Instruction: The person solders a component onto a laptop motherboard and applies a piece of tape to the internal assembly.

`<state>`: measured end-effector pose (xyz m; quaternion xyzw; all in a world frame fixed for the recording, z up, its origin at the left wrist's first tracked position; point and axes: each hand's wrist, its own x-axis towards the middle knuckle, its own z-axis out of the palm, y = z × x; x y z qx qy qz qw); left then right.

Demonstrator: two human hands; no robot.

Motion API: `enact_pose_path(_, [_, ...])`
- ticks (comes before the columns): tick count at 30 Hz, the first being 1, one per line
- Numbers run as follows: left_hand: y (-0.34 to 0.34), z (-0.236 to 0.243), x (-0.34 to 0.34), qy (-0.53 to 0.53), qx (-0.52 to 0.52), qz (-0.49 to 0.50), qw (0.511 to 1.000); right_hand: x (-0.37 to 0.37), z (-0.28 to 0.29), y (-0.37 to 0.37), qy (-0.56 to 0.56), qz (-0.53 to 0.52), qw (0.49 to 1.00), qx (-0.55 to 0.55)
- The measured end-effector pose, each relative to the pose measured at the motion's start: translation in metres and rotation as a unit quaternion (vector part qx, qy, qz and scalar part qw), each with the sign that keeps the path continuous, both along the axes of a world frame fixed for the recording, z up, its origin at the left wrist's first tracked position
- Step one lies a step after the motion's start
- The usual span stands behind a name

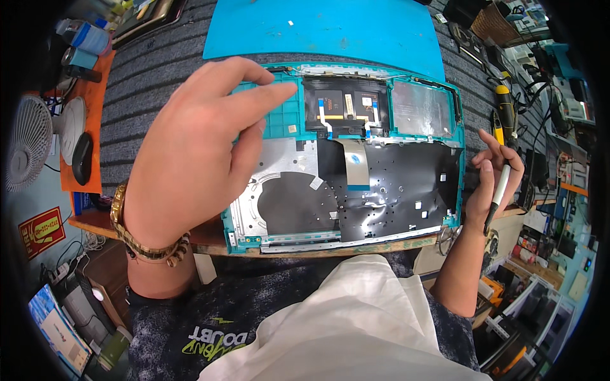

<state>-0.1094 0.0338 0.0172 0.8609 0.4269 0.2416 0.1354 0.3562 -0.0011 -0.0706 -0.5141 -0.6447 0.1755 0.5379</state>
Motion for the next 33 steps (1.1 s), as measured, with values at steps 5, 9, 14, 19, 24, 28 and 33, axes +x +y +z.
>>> enact_pose_path(5, [-0.009,-0.006,-0.005,0.021,-0.011,-0.037,0.999,-0.001,0.001,0.0,-0.01,-0.006,1.0,-0.003])
enact_pose_path(9, [-0.02,-0.005,-0.003,0.031,-0.022,-0.05,0.998,0.001,0.001,0.0,-0.009,0.0,1.0,-0.004])
enact_pose_path(14, [-0.042,-0.004,-0.005,0.08,-0.019,0.006,0.997,0.001,0.0,0.001,-0.006,-0.002,1.0,-0.005])
enact_pose_path(19, [-0.068,-0.008,-0.023,0.041,-0.065,0.106,0.991,0.0,0.001,0.003,-0.002,0.012,1.0,-0.006])
enact_pose_path(24, [-0.095,-0.02,-0.028,0.015,-0.1,0.177,0.979,-0.004,0.001,0.002,0.038,0.018,0.999,-0.013])
enact_pose_path(28, [-0.109,-0.031,-0.014,-0.037,-0.073,0.202,0.976,-0.009,0.0,0.0,0.055,0.028,0.998,-0.015])
enact_pose_path(33, [-0.12,-0.036,-0.007,-0.06,-0.047,0.212,0.974,-0.006,0.003,-0.002,0.02,0.025,0.999,0.033])
